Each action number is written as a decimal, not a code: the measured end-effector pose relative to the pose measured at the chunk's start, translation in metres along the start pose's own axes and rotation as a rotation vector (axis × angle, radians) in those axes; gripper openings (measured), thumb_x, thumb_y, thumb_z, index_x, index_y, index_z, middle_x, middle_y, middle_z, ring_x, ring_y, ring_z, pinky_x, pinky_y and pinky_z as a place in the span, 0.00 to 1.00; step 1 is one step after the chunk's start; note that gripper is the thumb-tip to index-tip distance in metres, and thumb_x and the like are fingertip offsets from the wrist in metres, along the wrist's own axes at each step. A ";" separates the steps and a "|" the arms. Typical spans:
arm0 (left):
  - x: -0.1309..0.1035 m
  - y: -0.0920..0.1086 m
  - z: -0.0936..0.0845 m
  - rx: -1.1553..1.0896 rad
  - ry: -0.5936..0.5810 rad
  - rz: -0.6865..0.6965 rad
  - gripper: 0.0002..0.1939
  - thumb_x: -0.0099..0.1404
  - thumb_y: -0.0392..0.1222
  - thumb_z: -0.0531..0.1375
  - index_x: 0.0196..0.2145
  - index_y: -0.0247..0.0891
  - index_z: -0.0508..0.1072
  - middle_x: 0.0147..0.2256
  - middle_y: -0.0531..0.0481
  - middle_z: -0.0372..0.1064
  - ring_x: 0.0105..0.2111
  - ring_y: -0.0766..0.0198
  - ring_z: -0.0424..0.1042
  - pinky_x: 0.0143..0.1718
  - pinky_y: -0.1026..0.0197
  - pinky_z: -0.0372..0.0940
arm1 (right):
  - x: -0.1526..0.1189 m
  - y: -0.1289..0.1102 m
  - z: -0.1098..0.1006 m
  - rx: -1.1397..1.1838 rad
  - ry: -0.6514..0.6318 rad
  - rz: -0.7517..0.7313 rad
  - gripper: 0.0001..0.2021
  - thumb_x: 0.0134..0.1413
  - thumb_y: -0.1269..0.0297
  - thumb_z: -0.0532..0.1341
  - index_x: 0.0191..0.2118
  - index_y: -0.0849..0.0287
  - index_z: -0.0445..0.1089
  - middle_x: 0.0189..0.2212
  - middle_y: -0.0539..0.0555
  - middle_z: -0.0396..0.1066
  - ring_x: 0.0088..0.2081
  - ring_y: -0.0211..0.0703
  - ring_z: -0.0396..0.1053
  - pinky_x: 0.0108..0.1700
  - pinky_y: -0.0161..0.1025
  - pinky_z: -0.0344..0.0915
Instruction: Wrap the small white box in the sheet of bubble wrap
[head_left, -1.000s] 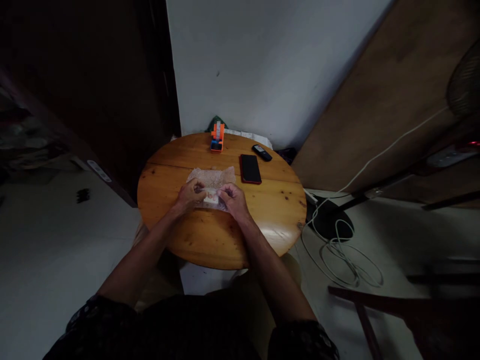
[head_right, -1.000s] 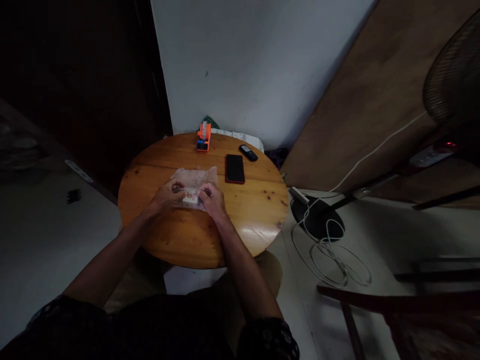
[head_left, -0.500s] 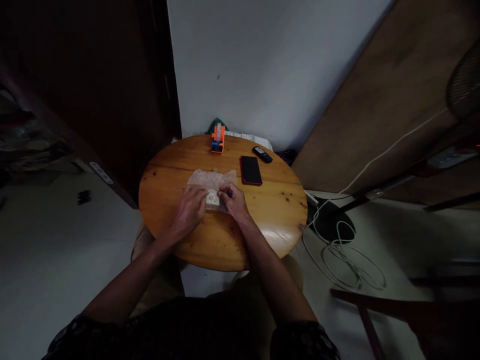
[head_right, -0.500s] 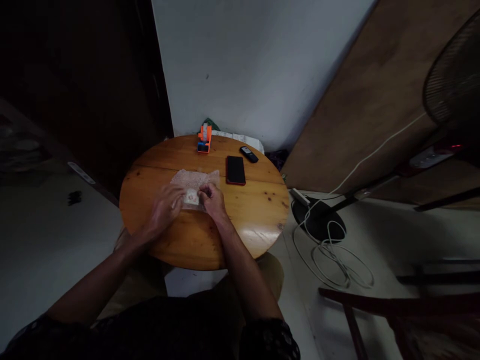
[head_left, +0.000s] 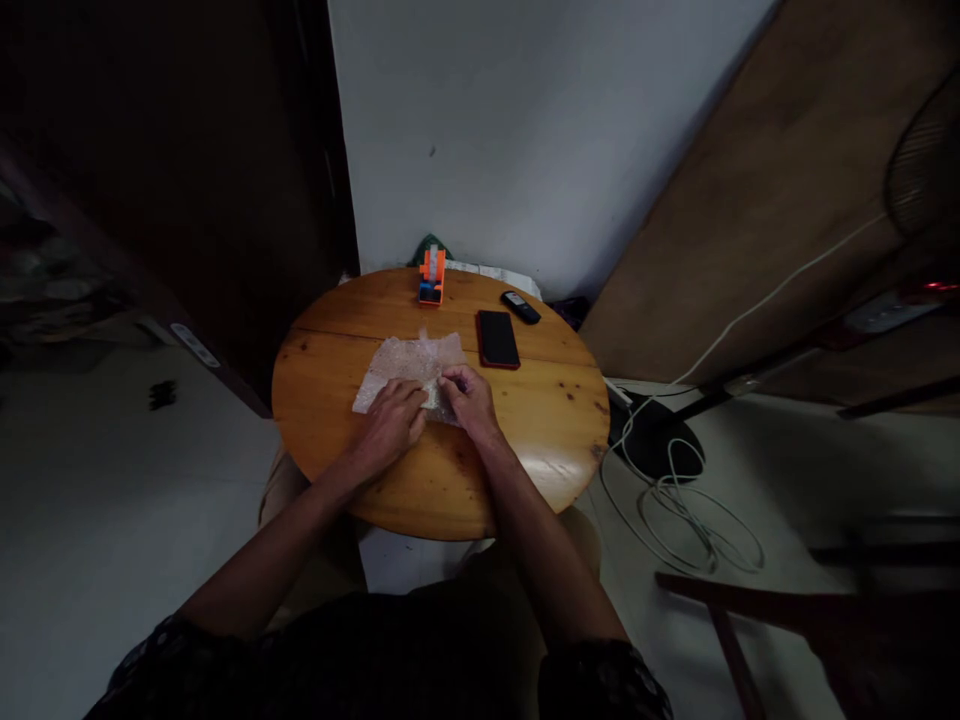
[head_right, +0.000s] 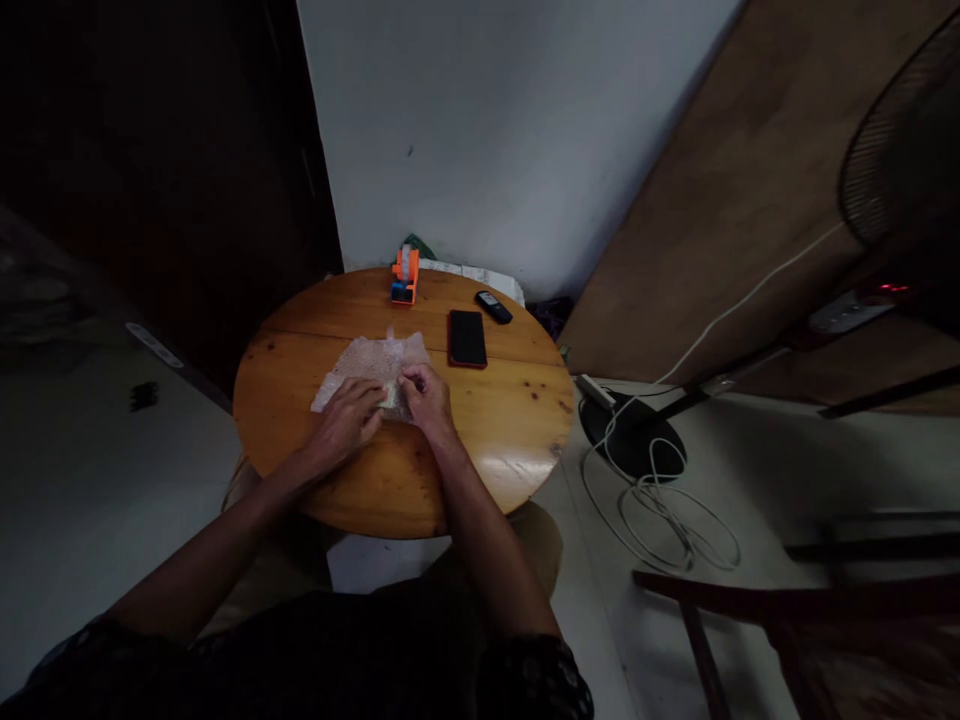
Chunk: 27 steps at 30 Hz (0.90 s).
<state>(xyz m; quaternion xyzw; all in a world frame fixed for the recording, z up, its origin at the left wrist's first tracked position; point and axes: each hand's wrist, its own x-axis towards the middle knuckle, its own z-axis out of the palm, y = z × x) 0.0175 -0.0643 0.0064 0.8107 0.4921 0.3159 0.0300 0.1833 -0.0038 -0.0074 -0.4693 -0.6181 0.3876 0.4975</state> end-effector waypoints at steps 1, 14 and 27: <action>0.000 0.000 0.000 0.001 0.000 -0.002 0.13 0.64 0.31 0.57 0.44 0.38 0.77 0.50 0.41 0.74 0.52 0.51 0.68 0.56 0.47 0.67 | 0.000 0.001 -0.001 0.009 0.006 0.006 0.10 0.48 0.54 0.61 0.32 0.54 0.69 0.29 0.50 0.73 0.33 0.43 0.69 0.39 0.40 0.67; 0.006 0.001 -0.002 -0.010 -0.004 0.007 0.07 0.68 0.36 0.58 0.37 0.38 0.77 0.46 0.42 0.75 0.49 0.52 0.69 0.53 0.50 0.67 | 0.003 0.008 -0.008 -0.172 0.079 0.012 0.10 0.48 0.54 0.63 0.33 0.54 0.70 0.29 0.52 0.73 0.32 0.46 0.69 0.38 0.42 0.65; 0.012 0.001 -0.002 -0.017 -0.034 -0.048 0.08 0.66 0.33 0.58 0.36 0.37 0.79 0.41 0.43 0.77 0.46 0.53 0.70 0.49 0.52 0.68 | -0.030 -0.058 -0.009 -0.592 -0.177 -0.376 0.18 0.61 0.75 0.51 0.49 0.54 0.74 0.43 0.58 0.75 0.45 0.49 0.71 0.49 0.44 0.67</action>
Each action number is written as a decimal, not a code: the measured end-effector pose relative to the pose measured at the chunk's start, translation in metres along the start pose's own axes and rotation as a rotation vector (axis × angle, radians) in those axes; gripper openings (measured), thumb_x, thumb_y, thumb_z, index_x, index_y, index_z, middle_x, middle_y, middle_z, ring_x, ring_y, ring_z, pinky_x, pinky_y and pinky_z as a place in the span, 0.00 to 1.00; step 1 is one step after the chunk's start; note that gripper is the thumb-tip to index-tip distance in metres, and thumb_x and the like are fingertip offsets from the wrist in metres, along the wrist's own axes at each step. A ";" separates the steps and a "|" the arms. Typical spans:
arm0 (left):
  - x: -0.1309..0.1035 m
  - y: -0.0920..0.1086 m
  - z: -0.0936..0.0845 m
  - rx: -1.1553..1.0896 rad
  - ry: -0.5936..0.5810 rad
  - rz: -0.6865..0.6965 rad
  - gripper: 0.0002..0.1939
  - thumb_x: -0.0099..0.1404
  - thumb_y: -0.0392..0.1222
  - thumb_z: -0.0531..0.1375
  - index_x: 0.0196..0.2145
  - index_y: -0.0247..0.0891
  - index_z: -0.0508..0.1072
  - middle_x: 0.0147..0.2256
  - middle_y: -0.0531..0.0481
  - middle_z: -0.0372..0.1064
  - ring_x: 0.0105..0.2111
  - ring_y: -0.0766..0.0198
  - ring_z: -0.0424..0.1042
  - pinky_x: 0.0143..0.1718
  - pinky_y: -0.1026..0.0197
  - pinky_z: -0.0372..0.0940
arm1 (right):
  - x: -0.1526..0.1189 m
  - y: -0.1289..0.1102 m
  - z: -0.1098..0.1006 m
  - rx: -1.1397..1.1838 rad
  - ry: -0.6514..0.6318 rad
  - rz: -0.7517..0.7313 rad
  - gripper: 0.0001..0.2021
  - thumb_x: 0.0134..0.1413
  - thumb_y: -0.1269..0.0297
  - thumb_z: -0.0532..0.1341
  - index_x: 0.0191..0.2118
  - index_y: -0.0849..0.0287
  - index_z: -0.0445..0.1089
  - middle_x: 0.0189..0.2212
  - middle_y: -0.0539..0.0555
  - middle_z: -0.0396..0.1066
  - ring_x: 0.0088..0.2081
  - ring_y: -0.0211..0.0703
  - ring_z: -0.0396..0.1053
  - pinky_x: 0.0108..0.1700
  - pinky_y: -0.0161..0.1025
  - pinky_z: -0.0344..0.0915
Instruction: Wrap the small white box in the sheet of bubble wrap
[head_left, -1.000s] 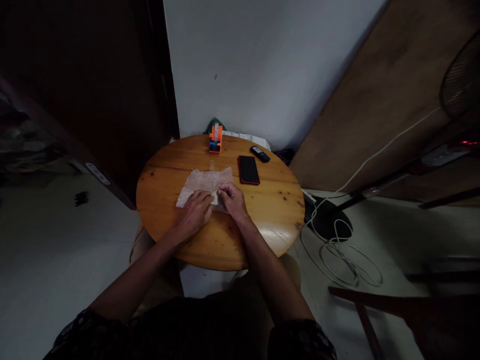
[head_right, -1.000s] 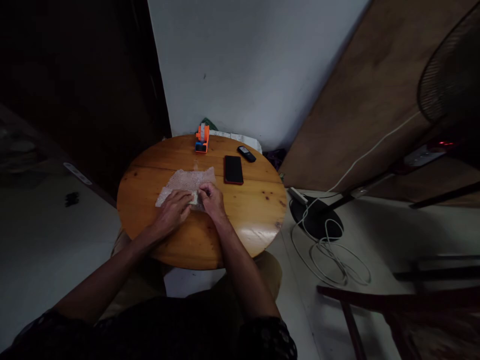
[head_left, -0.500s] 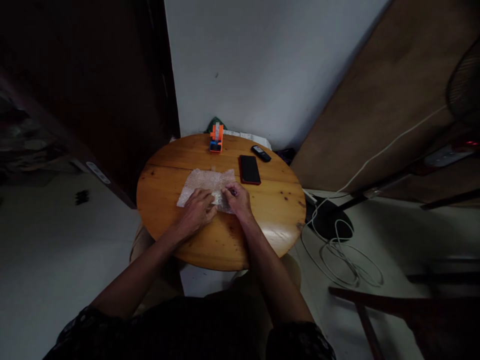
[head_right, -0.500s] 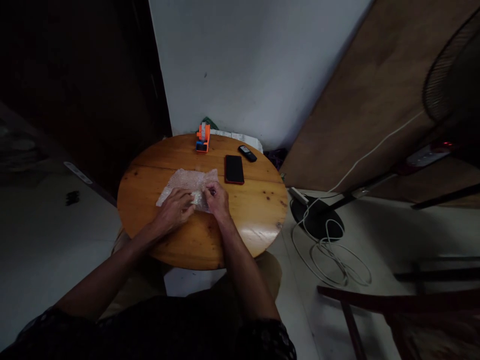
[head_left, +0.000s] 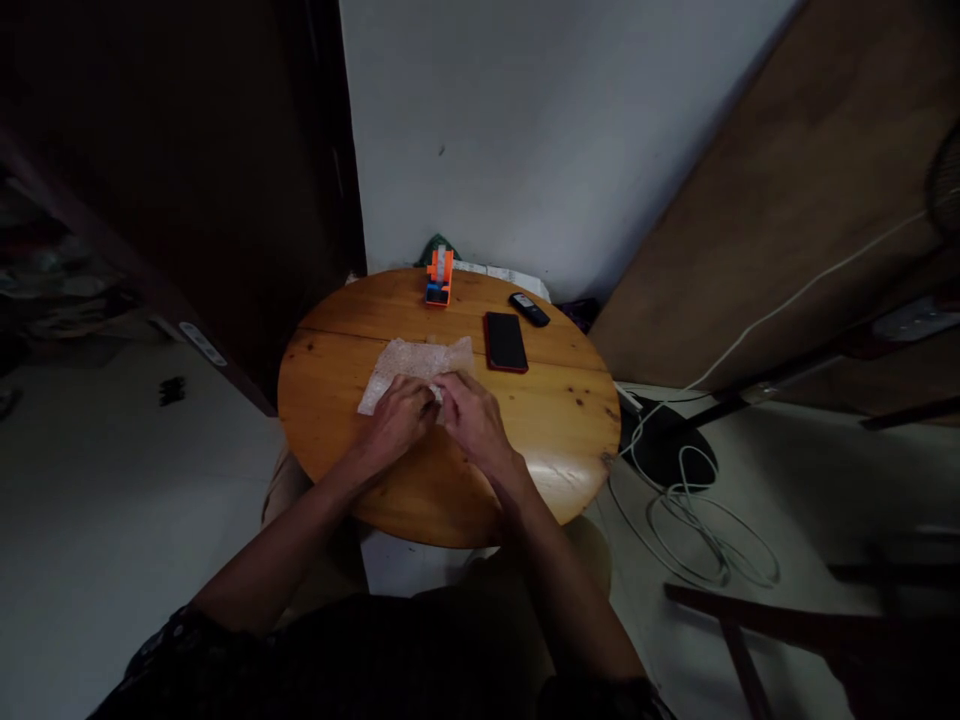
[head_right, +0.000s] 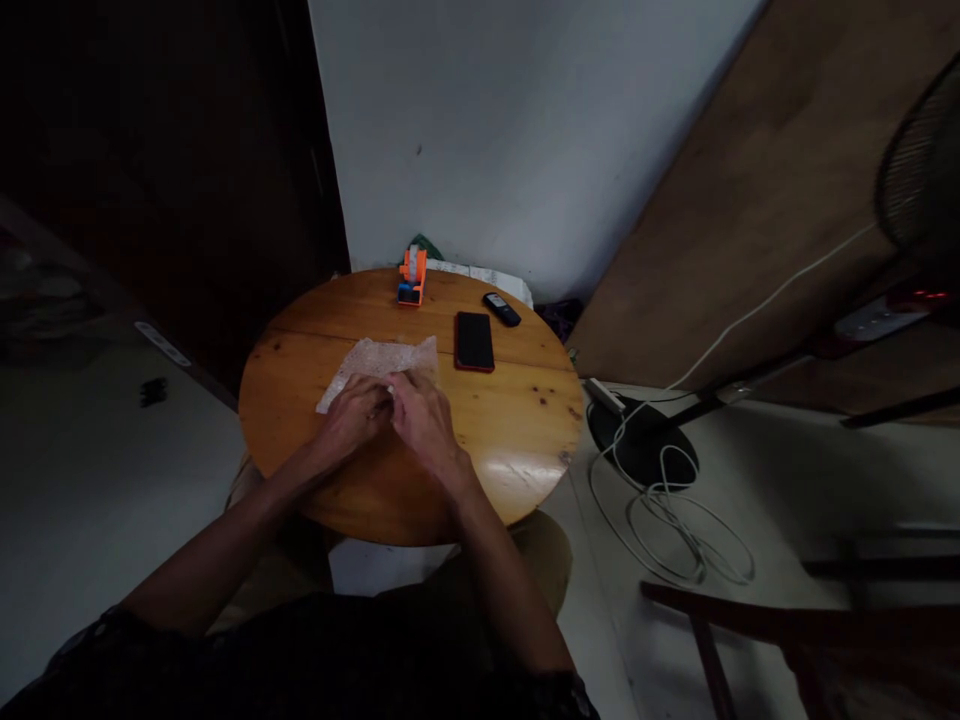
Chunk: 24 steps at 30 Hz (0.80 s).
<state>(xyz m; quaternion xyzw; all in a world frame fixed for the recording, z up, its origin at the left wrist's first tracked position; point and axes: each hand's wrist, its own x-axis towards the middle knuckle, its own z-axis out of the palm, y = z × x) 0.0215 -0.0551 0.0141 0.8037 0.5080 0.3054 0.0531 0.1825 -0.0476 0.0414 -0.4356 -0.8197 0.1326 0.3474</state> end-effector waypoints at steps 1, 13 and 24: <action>0.000 0.000 0.000 -0.011 0.003 -0.004 0.09 0.66 0.33 0.58 0.38 0.37 0.79 0.42 0.43 0.77 0.46 0.53 0.70 0.49 0.52 0.68 | 0.000 -0.004 0.001 -0.016 -0.061 0.013 0.20 0.60 0.76 0.51 0.51 0.55 0.73 0.44 0.58 0.75 0.45 0.48 0.71 0.49 0.43 0.68; -0.012 -0.030 -0.012 -0.104 0.164 -0.175 0.13 0.63 0.36 0.58 0.44 0.38 0.78 0.48 0.43 0.76 0.51 0.55 0.73 0.59 0.50 0.65 | -0.001 -0.006 0.012 -0.188 -0.214 -0.012 0.16 0.63 0.75 0.55 0.53 0.62 0.74 0.49 0.62 0.73 0.50 0.52 0.66 0.56 0.47 0.65; -0.017 -0.054 -0.045 -0.014 -0.169 -0.749 0.24 0.62 0.54 0.59 0.48 0.34 0.74 0.39 0.39 0.78 0.42 0.49 0.77 0.39 0.58 0.67 | 0.010 -0.029 -0.002 -0.477 -0.454 -0.043 0.16 0.68 0.69 0.53 0.56 0.58 0.72 0.51 0.62 0.70 0.53 0.55 0.64 0.49 0.46 0.66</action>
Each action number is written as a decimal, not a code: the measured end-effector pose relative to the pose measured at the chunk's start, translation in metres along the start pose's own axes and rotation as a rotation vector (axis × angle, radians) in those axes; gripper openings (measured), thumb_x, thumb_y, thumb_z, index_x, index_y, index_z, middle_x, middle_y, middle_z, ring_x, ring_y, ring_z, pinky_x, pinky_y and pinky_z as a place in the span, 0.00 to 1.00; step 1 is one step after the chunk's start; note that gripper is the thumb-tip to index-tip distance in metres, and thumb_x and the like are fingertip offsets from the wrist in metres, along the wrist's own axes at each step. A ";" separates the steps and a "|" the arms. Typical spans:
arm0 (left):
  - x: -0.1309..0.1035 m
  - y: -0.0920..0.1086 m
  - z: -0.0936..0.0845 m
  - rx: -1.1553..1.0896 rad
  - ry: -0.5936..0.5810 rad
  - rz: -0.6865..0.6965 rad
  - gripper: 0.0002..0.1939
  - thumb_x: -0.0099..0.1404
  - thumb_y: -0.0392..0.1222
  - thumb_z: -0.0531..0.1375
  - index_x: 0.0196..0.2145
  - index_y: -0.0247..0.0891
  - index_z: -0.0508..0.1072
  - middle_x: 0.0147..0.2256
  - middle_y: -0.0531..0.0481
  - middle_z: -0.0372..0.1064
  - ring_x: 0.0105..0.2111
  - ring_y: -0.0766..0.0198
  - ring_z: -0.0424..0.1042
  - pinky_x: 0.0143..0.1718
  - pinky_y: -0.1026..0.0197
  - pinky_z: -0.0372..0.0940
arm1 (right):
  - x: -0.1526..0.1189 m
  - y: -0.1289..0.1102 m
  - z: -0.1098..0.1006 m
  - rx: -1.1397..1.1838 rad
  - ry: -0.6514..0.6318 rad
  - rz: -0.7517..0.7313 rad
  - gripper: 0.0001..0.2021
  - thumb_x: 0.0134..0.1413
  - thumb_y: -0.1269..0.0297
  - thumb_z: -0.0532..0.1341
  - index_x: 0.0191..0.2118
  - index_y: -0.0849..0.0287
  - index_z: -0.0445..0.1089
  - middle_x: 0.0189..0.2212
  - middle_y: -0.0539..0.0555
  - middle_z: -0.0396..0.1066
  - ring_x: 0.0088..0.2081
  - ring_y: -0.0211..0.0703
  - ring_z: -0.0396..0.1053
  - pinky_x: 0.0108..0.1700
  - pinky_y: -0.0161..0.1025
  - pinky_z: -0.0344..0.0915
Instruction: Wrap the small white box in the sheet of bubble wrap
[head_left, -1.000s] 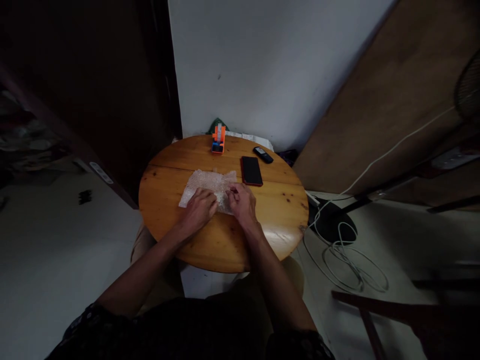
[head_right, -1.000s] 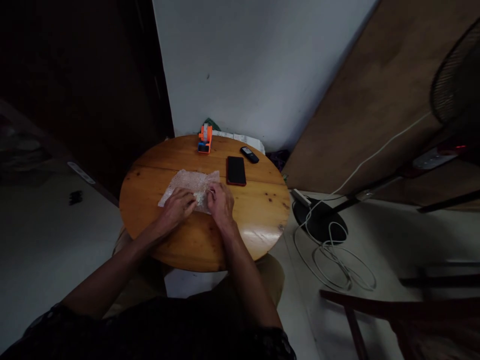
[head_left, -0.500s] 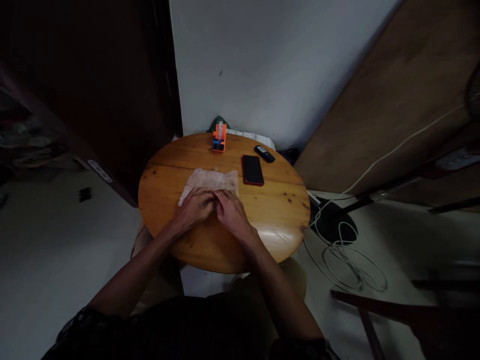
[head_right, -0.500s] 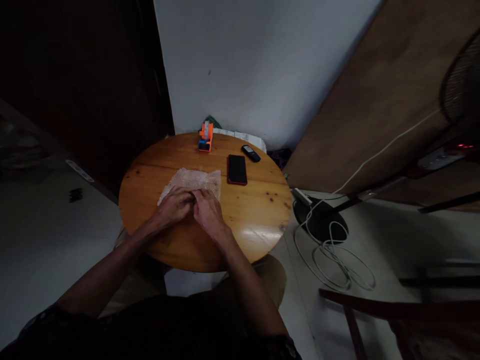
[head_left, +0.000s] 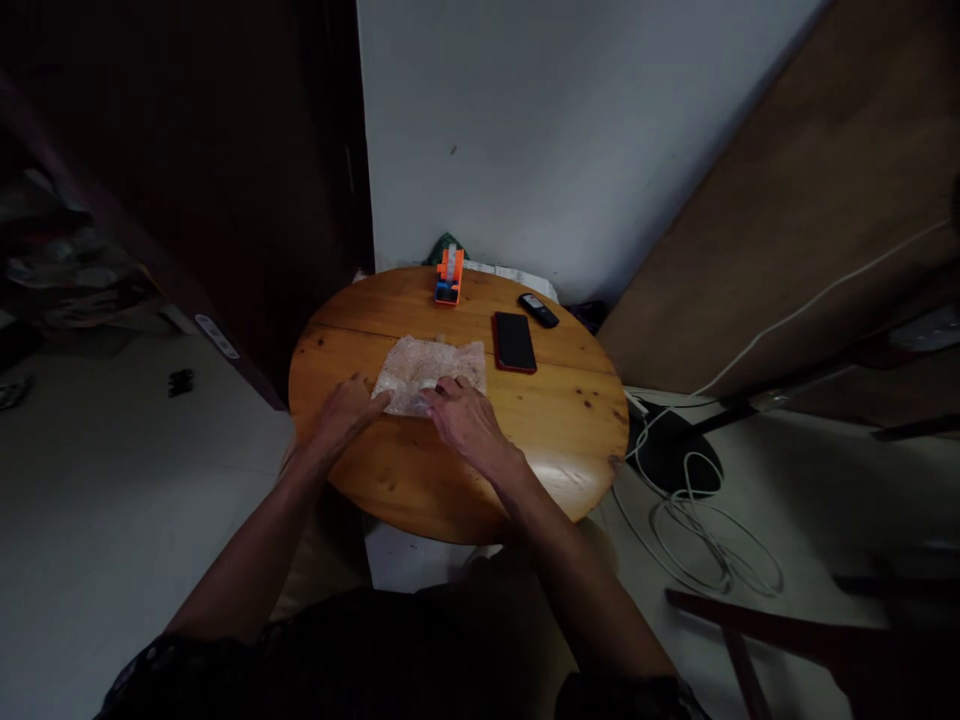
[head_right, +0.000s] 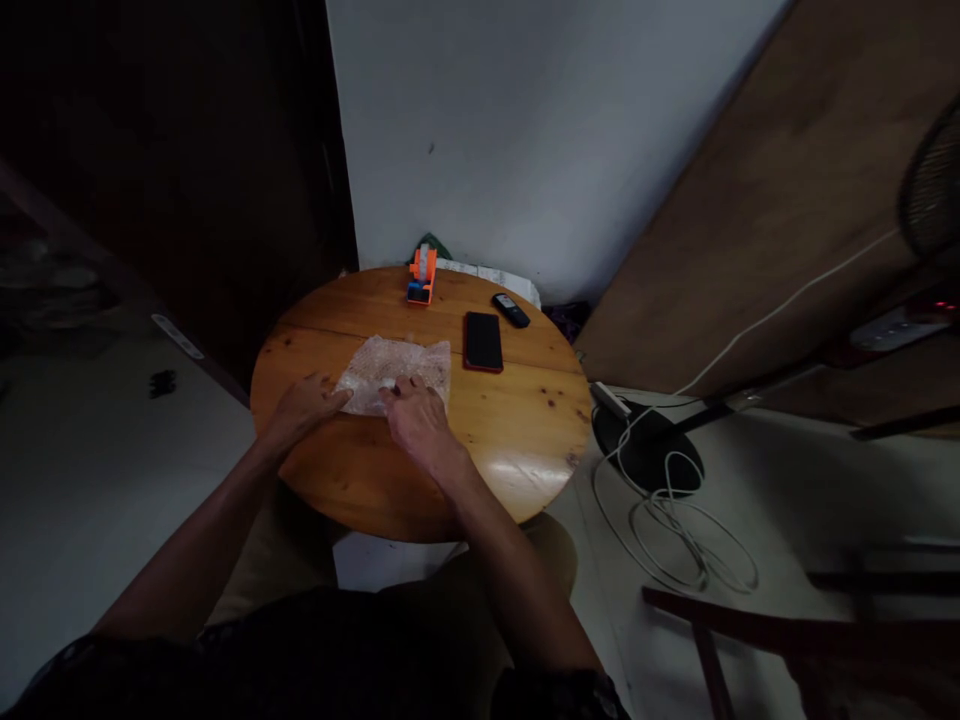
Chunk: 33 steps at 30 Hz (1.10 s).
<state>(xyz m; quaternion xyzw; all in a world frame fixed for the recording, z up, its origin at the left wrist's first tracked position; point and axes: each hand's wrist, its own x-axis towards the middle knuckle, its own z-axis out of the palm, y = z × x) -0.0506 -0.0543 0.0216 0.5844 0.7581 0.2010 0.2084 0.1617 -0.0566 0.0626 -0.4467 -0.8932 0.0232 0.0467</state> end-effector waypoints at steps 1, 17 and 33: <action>0.003 0.002 0.001 -0.027 -0.016 0.002 0.21 0.61 0.53 0.60 0.45 0.35 0.75 0.38 0.40 0.78 0.40 0.51 0.77 0.36 0.60 0.66 | 0.001 0.000 -0.001 -0.020 -0.009 -0.003 0.16 0.68 0.69 0.53 0.56 0.58 0.72 0.51 0.63 0.70 0.52 0.55 0.64 0.48 0.46 0.66; 0.004 0.040 0.018 -0.887 -0.077 -0.162 0.08 0.51 0.38 0.62 0.31 0.36 0.71 0.21 0.58 0.67 0.15 0.72 0.62 0.16 0.71 0.54 | 0.008 0.000 0.000 -0.093 -0.046 -0.007 0.17 0.68 0.69 0.51 0.55 0.56 0.73 0.50 0.64 0.69 0.53 0.55 0.64 0.49 0.46 0.66; -0.005 0.064 0.006 -0.679 -0.320 0.060 0.21 0.53 0.40 0.59 0.45 0.31 0.74 0.24 0.55 0.66 0.21 0.70 0.63 0.24 0.67 0.57 | -0.001 0.018 -0.010 0.171 -0.005 0.005 0.18 0.56 0.79 0.55 0.49 0.60 0.74 0.44 0.58 0.78 0.46 0.49 0.72 0.47 0.41 0.63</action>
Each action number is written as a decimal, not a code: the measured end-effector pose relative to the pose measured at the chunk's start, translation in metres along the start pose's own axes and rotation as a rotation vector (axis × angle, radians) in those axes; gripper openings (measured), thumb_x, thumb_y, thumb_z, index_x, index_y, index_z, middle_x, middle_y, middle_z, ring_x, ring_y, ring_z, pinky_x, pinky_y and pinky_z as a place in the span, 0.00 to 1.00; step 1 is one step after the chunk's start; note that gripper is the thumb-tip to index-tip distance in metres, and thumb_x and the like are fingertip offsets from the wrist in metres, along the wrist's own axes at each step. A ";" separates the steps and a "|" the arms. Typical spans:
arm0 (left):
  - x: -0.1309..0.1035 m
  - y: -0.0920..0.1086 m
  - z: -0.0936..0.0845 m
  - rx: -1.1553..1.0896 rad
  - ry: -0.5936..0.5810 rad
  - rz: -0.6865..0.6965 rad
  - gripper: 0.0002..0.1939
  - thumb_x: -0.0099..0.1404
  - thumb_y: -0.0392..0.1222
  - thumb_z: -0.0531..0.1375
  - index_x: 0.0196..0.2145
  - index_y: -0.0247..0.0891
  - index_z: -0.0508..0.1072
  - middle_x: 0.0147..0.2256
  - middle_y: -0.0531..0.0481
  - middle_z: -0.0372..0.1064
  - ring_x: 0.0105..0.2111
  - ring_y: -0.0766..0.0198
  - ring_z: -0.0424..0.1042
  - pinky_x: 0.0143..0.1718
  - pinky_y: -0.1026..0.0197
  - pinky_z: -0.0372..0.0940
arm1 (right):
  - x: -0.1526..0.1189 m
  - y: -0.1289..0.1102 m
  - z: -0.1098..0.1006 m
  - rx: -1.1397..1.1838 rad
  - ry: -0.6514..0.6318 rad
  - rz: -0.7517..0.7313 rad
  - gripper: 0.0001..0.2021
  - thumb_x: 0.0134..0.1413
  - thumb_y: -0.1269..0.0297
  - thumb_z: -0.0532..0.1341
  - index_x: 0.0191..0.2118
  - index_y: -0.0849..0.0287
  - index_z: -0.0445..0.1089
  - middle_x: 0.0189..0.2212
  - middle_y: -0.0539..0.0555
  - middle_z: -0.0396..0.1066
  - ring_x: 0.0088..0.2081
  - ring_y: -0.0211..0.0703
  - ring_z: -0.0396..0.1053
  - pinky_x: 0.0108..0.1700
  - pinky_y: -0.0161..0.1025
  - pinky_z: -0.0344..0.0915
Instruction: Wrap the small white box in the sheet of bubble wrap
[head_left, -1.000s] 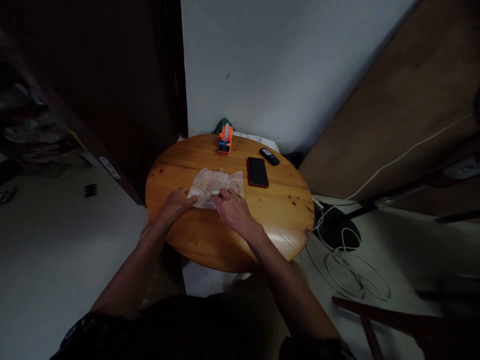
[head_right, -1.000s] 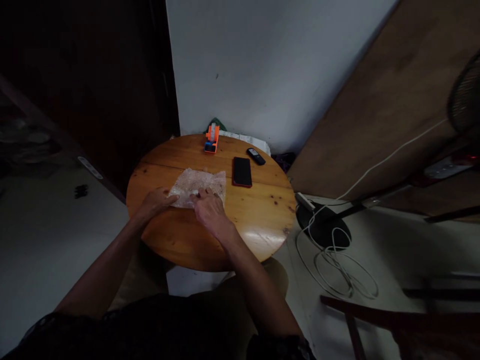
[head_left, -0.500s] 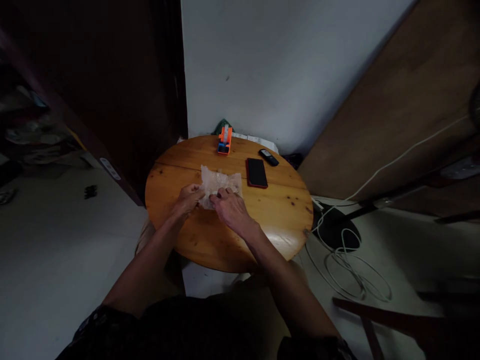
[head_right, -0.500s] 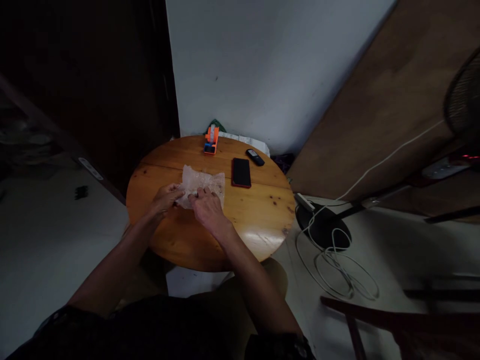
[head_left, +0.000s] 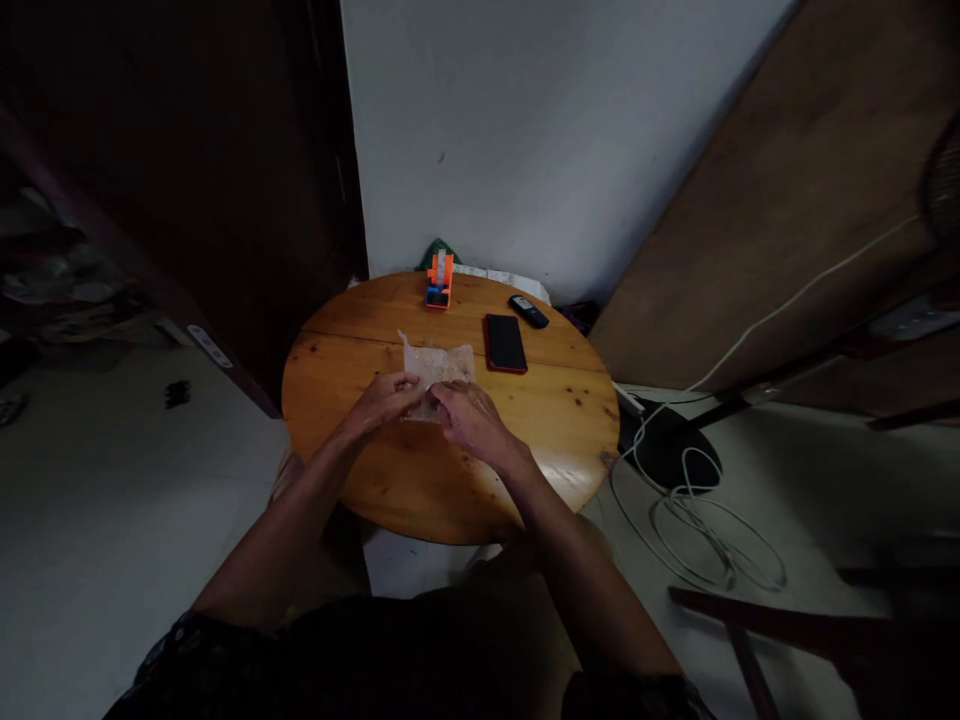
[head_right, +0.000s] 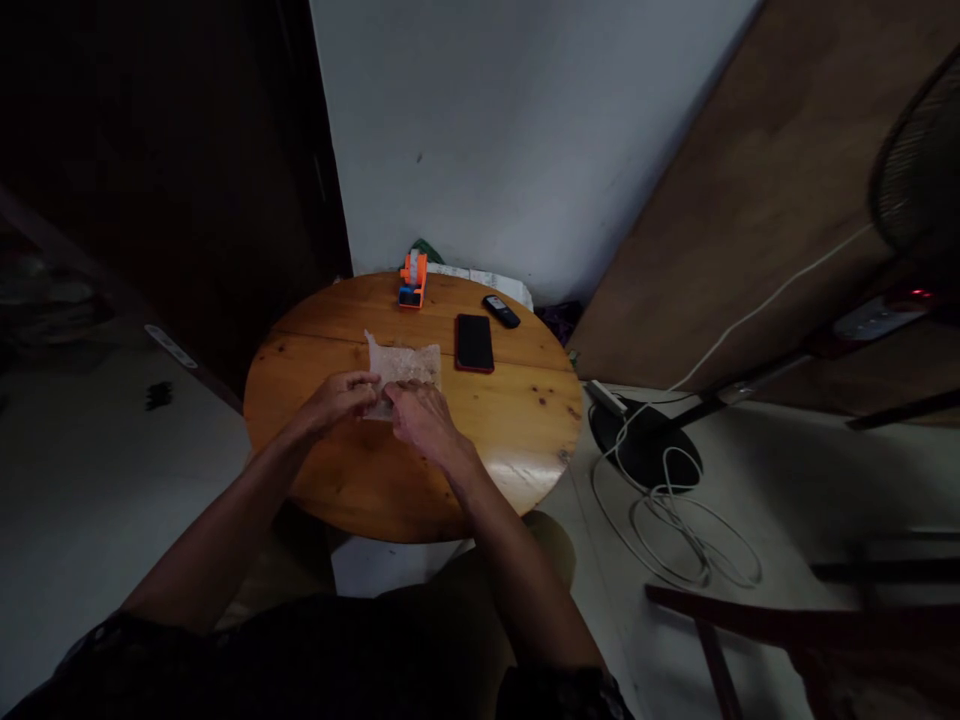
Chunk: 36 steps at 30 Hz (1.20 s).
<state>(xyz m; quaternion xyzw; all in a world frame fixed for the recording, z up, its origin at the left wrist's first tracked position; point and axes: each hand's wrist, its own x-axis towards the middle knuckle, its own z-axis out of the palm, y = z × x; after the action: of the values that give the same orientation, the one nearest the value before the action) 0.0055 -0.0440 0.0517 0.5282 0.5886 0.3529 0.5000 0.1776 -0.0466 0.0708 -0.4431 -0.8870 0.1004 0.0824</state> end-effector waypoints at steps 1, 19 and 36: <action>0.001 0.000 0.001 0.098 0.012 0.045 0.20 0.54 0.41 0.59 0.44 0.31 0.75 0.24 0.55 0.66 0.22 0.70 0.63 0.25 0.67 0.57 | 0.000 0.001 0.001 0.014 0.003 -0.001 0.18 0.55 0.79 0.55 0.48 0.60 0.74 0.43 0.58 0.78 0.45 0.48 0.72 0.47 0.40 0.63; 0.003 0.033 0.004 1.021 -0.127 0.230 0.08 0.62 0.42 0.59 0.33 0.39 0.78 0.36 0.45 0.76 0.36 0.56 0.73 0.33 0.61 0.58 | -0.028 0.038 0.017 0.261 0.093 0.641 0.32 0.61 0.50 0.60 0.65 0.65 0.61 0.43 0.61 0.79 0.48 0.53 0.76 0.47 0.43 0.67; 0.015 0.020 0.003 0.914 -0.151 0.273 0.09 0.59 0.42 0.61 0.36 0.39 0.80 0.35 0.45 0.76 0.36 0.57 0.74 0.32 0.62 0.59 | 0.003 0.043 0.058 0.706 0.476 0.512 0.33 0.50 0.63 0.60 0.63 0.63 0.60 0.28 0.47 0.69 0.30 0.40 0.67 0.33 0.36 0.64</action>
<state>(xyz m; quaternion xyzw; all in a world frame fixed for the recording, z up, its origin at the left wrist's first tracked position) 0.0148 -0.0257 0.0668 0.7903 0.5708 0.0811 0.2073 0.1954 -0.0254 0.0040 -0.6023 -0.6182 0.3079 0.4003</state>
